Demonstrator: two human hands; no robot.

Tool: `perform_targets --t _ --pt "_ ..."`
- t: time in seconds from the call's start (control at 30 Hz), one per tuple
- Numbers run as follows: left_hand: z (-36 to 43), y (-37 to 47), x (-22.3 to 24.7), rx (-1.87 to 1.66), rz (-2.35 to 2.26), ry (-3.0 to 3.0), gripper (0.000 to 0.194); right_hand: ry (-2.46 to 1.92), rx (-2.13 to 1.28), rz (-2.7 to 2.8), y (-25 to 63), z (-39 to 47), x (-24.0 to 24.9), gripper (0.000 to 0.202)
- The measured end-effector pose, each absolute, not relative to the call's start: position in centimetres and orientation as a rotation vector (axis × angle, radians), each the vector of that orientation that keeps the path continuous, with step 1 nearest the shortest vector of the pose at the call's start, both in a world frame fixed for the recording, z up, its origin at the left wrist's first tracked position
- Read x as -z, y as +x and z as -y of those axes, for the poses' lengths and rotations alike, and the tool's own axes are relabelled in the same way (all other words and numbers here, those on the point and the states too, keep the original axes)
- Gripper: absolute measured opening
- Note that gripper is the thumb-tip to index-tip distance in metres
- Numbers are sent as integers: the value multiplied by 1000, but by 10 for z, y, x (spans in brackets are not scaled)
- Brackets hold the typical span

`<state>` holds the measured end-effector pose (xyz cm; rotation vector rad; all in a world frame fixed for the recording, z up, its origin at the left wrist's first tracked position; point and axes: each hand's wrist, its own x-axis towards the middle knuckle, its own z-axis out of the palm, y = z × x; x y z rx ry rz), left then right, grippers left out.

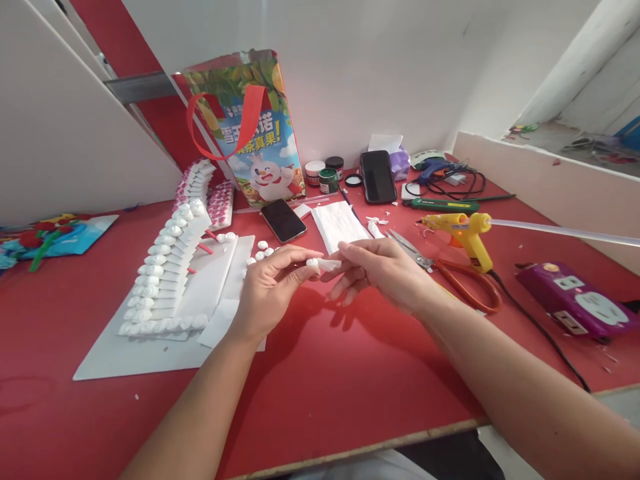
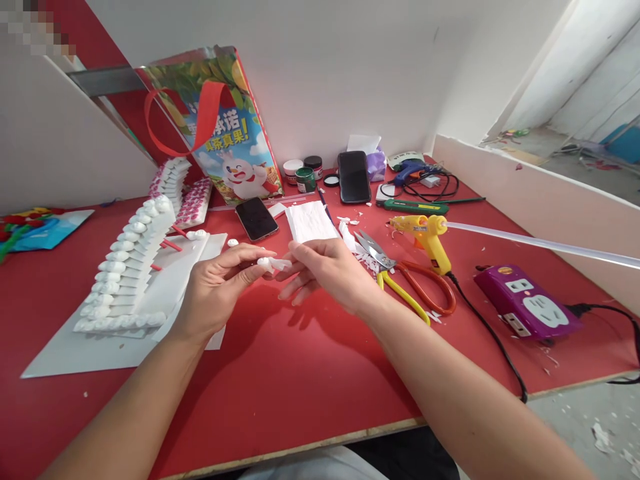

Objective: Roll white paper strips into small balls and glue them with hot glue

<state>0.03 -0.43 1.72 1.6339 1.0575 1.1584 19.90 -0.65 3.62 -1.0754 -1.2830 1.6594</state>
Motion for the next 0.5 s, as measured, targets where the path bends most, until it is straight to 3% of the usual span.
perform_targets --t 0.1,0.5 --pt "5 1 -18 -1142 -1088 1752 17 -1063 -1744 1085 199 3 -34 34" --pt "7 2 -18 -1165 -1052 1937 16 -1080 -1646 1214 194 5 -34 38"
